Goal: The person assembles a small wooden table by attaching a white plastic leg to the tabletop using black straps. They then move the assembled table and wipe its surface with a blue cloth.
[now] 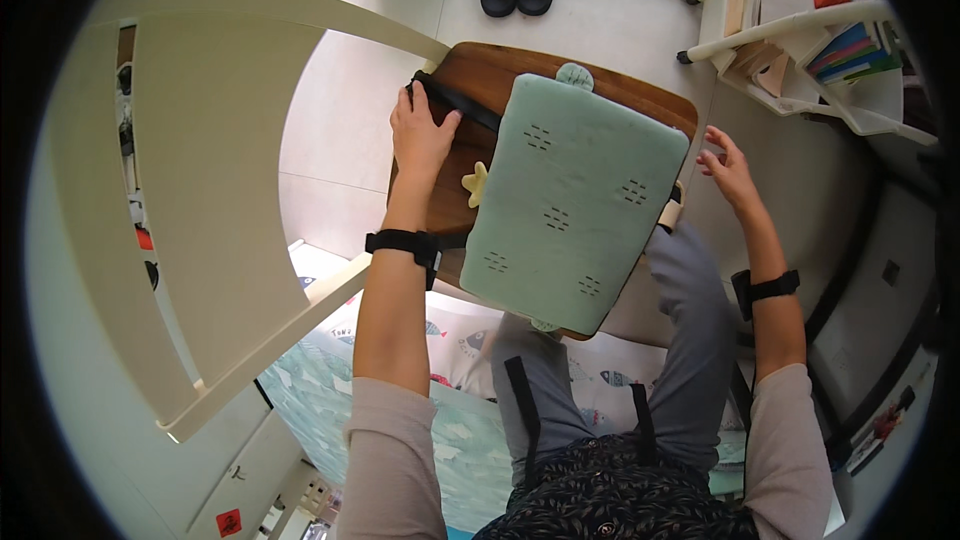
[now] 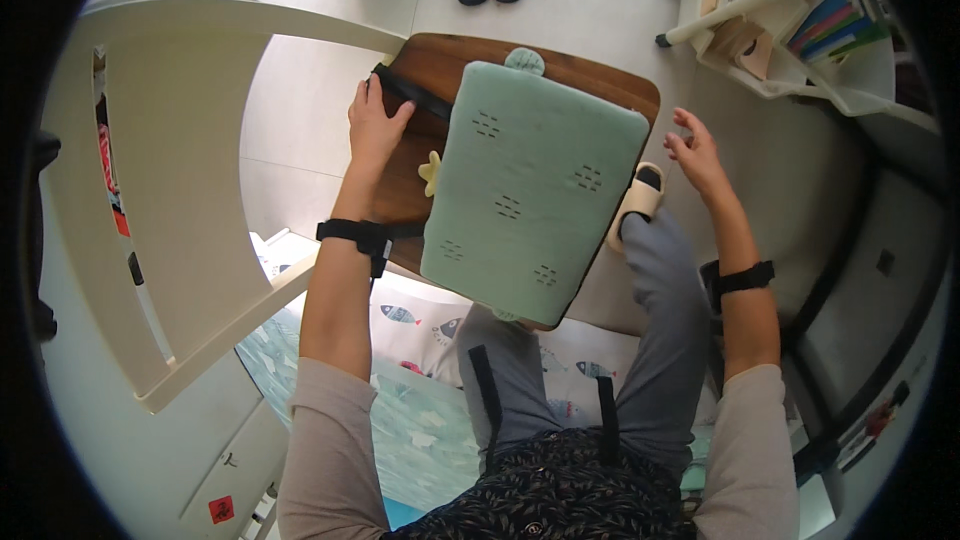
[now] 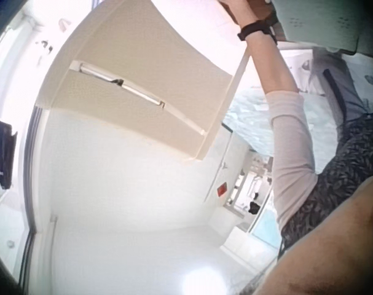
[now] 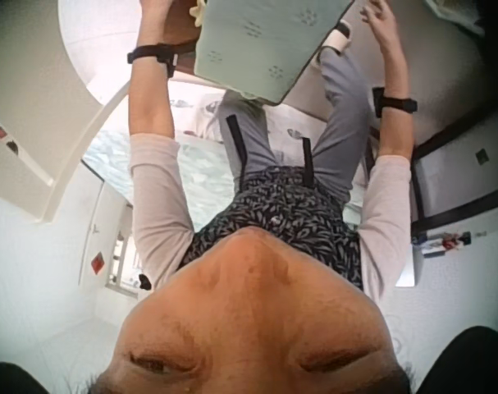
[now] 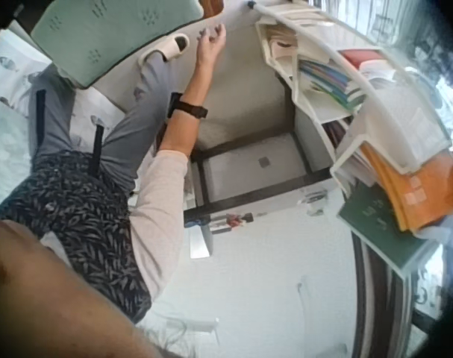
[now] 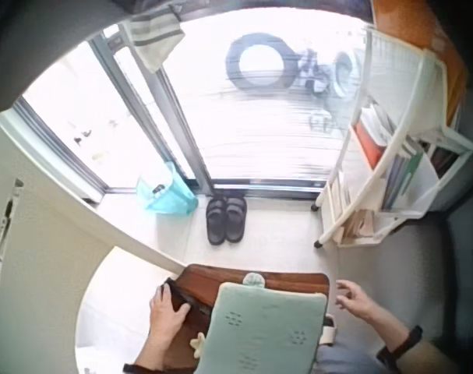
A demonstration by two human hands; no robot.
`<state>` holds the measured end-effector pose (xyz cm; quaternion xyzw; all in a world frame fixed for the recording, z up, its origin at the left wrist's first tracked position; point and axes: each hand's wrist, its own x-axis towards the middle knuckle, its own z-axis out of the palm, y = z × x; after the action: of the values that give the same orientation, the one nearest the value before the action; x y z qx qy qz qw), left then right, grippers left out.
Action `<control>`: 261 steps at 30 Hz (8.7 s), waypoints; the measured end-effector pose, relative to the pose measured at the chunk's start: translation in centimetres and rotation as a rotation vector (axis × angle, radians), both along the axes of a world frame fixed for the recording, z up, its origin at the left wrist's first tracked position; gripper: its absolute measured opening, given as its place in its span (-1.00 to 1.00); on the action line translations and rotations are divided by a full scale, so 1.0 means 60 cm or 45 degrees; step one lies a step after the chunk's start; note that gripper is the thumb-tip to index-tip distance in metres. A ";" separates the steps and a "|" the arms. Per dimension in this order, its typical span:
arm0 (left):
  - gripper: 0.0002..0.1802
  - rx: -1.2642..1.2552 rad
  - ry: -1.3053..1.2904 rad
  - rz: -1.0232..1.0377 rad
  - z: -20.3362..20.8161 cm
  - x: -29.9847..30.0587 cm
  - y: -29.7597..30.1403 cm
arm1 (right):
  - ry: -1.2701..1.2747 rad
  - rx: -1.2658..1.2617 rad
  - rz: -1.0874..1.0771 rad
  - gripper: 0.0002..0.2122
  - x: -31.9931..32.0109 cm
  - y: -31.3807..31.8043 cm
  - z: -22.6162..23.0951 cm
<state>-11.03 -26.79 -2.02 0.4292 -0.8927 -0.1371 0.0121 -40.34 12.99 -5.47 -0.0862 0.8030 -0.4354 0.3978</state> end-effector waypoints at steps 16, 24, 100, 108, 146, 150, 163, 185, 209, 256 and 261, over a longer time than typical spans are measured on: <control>-0.84 1.488 1.035 0.766 0.124 -0.101 0.029 | 0.088 -0.277 0.327 -0.76 0.120 -0.224 0.282; -0.77 1.558 0.922 0.477 0.249 -0.103 0.036 | 0.390 -0.608 0.705 -0.52 0.099 -0.429 0.277; -0.53 1.273 -1.165 -0.889 -0.115 -0.543 0.093 | -1.882 -0.192 -0.936 -0.70 0.002 -0.157 -0.196; -0.47 1.293 -1.585 -1.122 -0.156 -0.581 0.137 | -1.785 -0.016 -1.009 -0.60 -0.062 -0.217 -0.048; -0.31 0.580 -1.051 -0.389 -0.009 -0.369 -0.124 | -0.552 -0.110 0.679 -0.73 -0.099 -0.304 -0.057; -0.42 0.780 -0.996 -0.389 -0.070 -0.364 -0.121 | -0.360 -0.075 0.717 -0.79 -0.087 -0.315 -0.044; -0.46 1.702 -0.092 -0.188 -0.039 -0.514 0.014 | -0.435 -0.133 0.365 -0.83 -0.092 -0.303 -0.050; -0.77 0.579 -0.749 -1.002 -0.023 -0.506 0.045 | 0.067 0.018 0.381 -0.76 -0.086 -0.313 -0.021; -0.85 0.656 -0.455 -1.024 -0.041 -0.468 0.075 | 0.273 -0.146 0.664 -0.86 -0.084 -0.311 -0.037; -0.84 0.430 0.249 0.362 0.049 -0.108 -0.036 | 0.838 -0.349 1.281 -0.96 0.075 -0.633 0.035; -0.52 0.133 0.094 0.229 0.049 -0.149 0.005 | 0.865 -0.381 1.394 -0.98 0.075 -0.636 0.044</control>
<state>-19.95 -26.46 0.90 0.5022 -0.8411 -0.1976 0.0350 -35.86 -25.15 -2.84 -0.6687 0.6550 -0.2257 0.2700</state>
